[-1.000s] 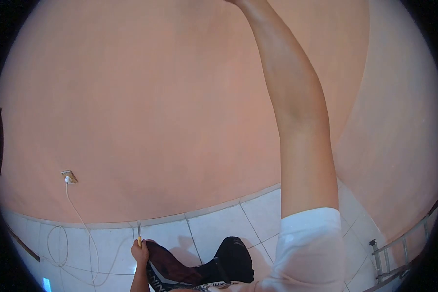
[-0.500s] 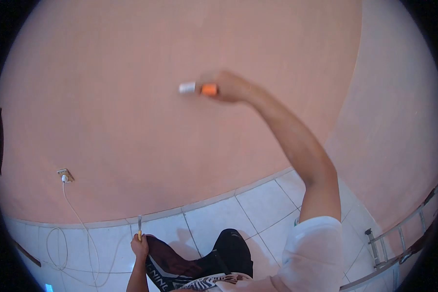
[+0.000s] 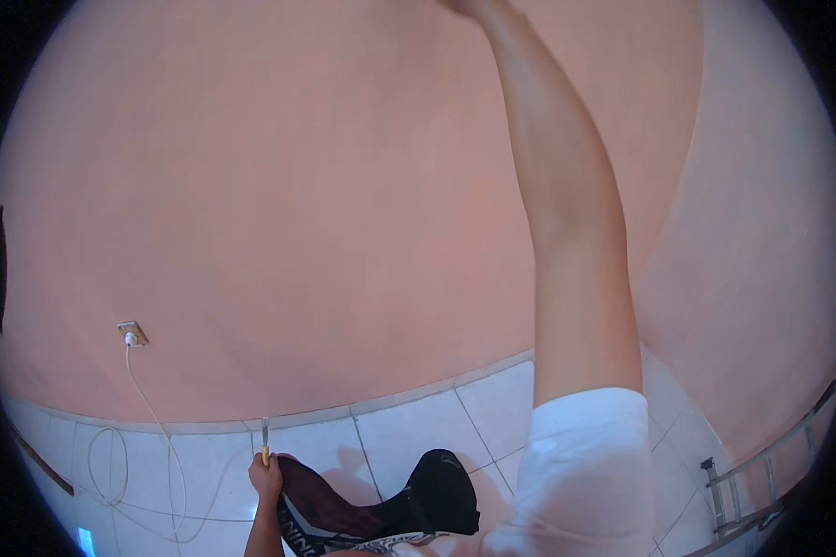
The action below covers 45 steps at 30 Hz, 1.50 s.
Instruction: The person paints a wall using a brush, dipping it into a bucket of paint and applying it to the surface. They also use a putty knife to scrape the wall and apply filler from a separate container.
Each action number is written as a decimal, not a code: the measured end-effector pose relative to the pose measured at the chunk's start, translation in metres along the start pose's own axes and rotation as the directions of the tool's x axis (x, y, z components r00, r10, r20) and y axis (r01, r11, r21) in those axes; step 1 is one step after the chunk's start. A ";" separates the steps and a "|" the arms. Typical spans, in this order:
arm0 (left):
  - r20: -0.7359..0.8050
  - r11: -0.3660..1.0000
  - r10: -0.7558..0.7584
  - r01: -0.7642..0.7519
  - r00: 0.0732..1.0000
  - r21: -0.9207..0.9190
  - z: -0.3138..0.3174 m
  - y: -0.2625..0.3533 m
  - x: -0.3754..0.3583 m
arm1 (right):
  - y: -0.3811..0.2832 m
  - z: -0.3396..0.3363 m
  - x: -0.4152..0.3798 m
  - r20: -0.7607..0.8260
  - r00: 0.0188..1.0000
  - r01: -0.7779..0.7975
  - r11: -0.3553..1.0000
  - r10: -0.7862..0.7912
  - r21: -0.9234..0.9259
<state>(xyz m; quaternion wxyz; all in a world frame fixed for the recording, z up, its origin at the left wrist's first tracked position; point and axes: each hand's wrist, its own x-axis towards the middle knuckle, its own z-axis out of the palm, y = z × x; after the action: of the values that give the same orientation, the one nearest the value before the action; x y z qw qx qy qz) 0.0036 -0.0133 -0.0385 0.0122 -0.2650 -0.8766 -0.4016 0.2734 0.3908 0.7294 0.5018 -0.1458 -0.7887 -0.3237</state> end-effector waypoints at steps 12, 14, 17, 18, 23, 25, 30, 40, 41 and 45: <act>0.058 0.999 0.011 -0.014 0.998 0.040 -0.007 0.008 0.002 | -0.059 -0.005 -0.145 0.428 0.884 -0.060 0.860 -0.190 0.507; 0.036 1.000 0.001 -0.001 0.999 0.012 -0.006 0.008 0.000 | -0.025 -0.014 -0.084 0.334 0.924 0.011 0.883 -0.189 0.470; 0.016 1.000 0.000 0.000 1.000 0.002 -0.002 0.005 -0.003 | -0.012 -0.052 -0.004 0.182 0.983 -0.070 0.975 0.032 0.209; 0.014 1.000 0.004 -0.004 1.000 0.007 -0.001 0.002 -0.003 | -0.035 -0.070 0.008 0.166 0.965 -0.227 0.965 0.205 0.128; 0.024 1.000 0.007 -0.007 1.000 0.016 0.002 0.003 -0.002 | -0.022 -0.053 0.021 -0.036 0.997 -0.069 0.997 0.070 0.039; 0.021 1.000 0.010 -0.011 1.000 0.011 0.000 0.004 -0.001 | -0.022 -0.028 -0.008 -0.008 1.000 0.003 0.998 -0.003 0.065; 0.041 0.999 -0.010 0.012 0.999 -0.045 -0.003 -0.004 -0.001 | -0.077 0.012 -0.189 0.220 0.935 0.208 0.932 -0.279 0.298; 0.001 1.000 0.007 -0.007 1.000 0.012 -0.003 -0.001 -0.004 | 0.021 -0.030 -0.029 0.139 0.965 0.171 0.935 -0.222 0.311; 0.004 1.000 -0.002 0.002 1.000 0.015 -0.005 0.002 -0.005 | 0.039 -0.035 -0.005 0.039 0.951 0.289 0.930 -0.305 0.226; 0.009 1.000 0.012 -0.013 1.000 0.027 -0.003 0.004 -0.004 | 0.006 -0.056 0.014 -0.052 0.998 0.031 0.999 -0.030 0.019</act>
<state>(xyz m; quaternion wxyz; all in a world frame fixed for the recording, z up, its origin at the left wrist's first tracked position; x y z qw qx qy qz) 0.0086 -0.0152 -0.0354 0.0143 -0.2721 -0.8802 -0.3885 0.3093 0.3571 0.7600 0.5186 -0.1204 -0.7808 -0.3271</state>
